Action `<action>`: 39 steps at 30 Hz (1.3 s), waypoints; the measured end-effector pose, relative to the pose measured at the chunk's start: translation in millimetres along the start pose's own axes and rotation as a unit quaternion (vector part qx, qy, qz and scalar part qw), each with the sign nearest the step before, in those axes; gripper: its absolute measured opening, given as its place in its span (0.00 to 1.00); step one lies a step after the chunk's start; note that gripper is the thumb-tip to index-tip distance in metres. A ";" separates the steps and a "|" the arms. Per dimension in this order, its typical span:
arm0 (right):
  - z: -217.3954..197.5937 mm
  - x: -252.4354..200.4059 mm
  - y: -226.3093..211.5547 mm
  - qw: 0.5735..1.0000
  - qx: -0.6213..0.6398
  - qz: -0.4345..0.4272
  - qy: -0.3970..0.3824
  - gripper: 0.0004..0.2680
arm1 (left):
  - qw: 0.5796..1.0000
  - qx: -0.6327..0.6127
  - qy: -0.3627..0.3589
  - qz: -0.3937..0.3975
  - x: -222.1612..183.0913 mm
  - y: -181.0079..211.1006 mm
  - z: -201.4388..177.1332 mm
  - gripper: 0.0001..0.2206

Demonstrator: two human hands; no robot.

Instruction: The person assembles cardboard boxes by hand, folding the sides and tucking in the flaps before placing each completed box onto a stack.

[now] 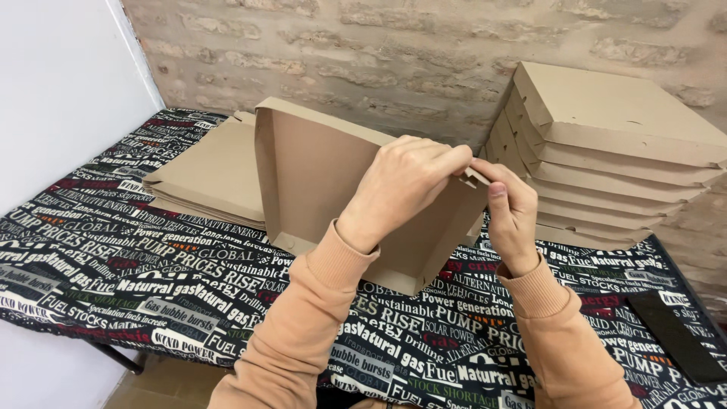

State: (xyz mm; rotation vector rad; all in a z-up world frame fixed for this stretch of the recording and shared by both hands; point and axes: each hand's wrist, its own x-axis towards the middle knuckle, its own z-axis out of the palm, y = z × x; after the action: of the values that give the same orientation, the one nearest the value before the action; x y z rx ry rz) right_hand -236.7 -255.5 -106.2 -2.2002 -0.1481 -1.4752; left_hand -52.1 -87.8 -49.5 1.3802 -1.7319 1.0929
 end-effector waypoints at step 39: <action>-37.2 26.9 -28.5 0.947 0.115 0.274 -0.124 0.19 | 0.868 0.004 -0.172 -0.466 -63.8 -109.1 -191.5 0.16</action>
State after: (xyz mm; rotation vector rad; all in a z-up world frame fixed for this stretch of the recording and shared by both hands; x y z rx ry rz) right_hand -266.8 -251.8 -61.6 -2.0057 0.1886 -0.8315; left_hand 67.8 101.6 -0.1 2.1595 -0.9876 0.3122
